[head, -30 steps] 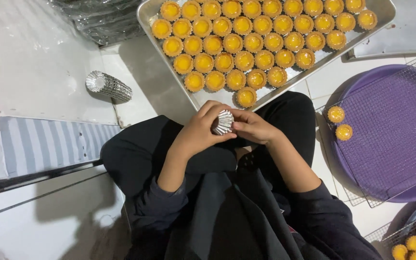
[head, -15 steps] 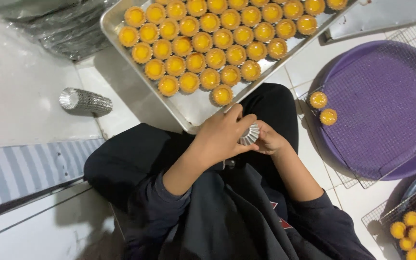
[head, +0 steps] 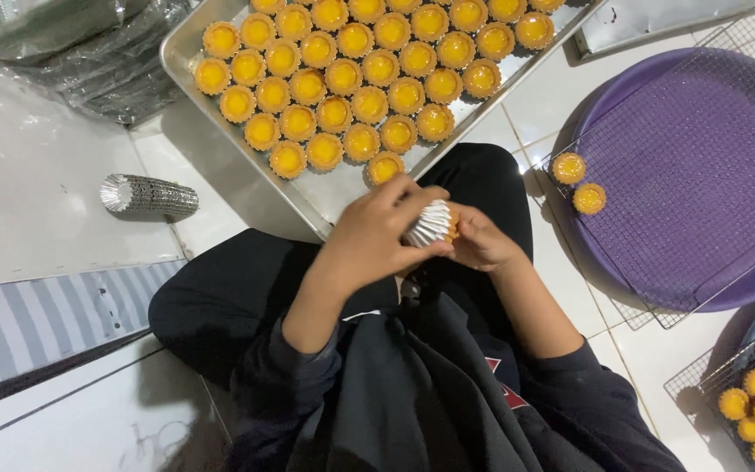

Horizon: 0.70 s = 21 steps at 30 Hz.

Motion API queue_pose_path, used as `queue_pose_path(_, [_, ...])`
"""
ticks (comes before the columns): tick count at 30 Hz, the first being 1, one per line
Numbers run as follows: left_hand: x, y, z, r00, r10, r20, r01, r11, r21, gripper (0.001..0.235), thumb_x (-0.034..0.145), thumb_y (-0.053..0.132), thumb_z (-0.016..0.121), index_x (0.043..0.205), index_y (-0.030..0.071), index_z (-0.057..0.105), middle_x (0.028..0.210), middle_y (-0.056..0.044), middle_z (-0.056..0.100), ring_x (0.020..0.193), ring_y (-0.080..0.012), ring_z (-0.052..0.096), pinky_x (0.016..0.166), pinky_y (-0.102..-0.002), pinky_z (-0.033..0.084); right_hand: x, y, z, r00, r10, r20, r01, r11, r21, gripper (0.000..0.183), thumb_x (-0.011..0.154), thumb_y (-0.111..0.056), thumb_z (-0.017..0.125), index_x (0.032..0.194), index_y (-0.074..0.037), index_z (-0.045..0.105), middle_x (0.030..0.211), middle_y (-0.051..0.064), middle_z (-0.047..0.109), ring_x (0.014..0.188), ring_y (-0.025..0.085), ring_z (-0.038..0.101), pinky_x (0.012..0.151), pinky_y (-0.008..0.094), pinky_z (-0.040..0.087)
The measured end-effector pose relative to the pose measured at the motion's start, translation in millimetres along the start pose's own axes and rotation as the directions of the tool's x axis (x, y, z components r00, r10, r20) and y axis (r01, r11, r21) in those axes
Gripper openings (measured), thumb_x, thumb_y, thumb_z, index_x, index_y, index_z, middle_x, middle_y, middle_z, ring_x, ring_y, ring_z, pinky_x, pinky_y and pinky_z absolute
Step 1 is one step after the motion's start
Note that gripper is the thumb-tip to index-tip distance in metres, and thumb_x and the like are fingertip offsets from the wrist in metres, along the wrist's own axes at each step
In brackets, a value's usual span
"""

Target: Removing small yellow pastries from metal molds and placing them into paper liners on a cooling rack.

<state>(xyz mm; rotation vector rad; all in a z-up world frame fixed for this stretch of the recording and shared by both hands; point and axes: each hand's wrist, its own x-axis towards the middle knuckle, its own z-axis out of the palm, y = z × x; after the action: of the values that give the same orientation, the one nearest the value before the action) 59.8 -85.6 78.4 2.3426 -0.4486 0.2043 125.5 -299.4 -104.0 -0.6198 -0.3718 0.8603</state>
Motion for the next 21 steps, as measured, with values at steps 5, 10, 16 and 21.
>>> queue_pose_path(5, [-31.5,-44.9,-4.1,0.969,-0.237,-0.073,0.145,0.781,-0.608,0.061,0.095,0.044,0.071,0.142,0.011,0.049,0.127,-0.018,0.053,0.103,-0.0344,0.068,0.081,-0.044,0.062,-23.6,-111.3,53.7,0.901,-0.189,-0.391,-0.115,0.764,-0.635,0.059,0.094,-0.027,0.071,0.136,0.009,0.052,0.119,0.025,0.063,0.112,0.037,0.066,0.087,0.047,0.058])
queue_pose_path(10, [-61.4,-95.9,2.3,0.886,-0.462,-0.026,0.058,0.166,-0.984,0.063,0.1,0.052,0.055,0.142,0.01,0.034,0.133,-0.024,0.051,0.087,-0.0299,0.071,0.06,-0.038,0.066,-130.7,-159.2,-80.3,0.716,-0.548,-0.432,-0.682,-0.419,-0.599,0.064,0.082,-0.019,0.091,0.135,0.004,0.063,0.113,0.03,0.06,0.099,0.05,0.068,0.077,0.05,0.059])
queue_pose_path(16, [-65.5,-107.5,-3.3,0.839,-0.544,-0.035,0.019,0.093,-0.995,0.057,0.101,0.062,0.042,0.137,0.018,0.042,0.114,-0.021,0.062,0.071,-0.0251,0.07,0.05,-0.033,0.06,-187.9,-146.6,-148.1,0.638,-0.405,-0.655,-0.762,-0.456,-0.461,0.069,0.072,-0.021,0.089,0.136,-0.003,0.07,0.116,0.032,0.065,0.099,0.05,0.071,0.082,0.052,0.06])
queue_pose_path(21, [-75.9,-110.0,-13.6,0.794,-0.603,-0.074,-0.004,0.117,-0.993,0.057,0.101,0.065,0.034,0.133,0.019,0.046,0.117,-0.021,0.063,0.071,-0.0254,0.069,0.05,-0.034,0.057,-185.9,-130.3,-157.6,0.703,-0.45,-0.551,-0.711,-0.471,-0.522,0.057,0.082,-0.025,0.08,0.133,-0.002,0.072,0.116,0.028,0.067,0.096,0.048,0.072,0.08,0.05,0.06])
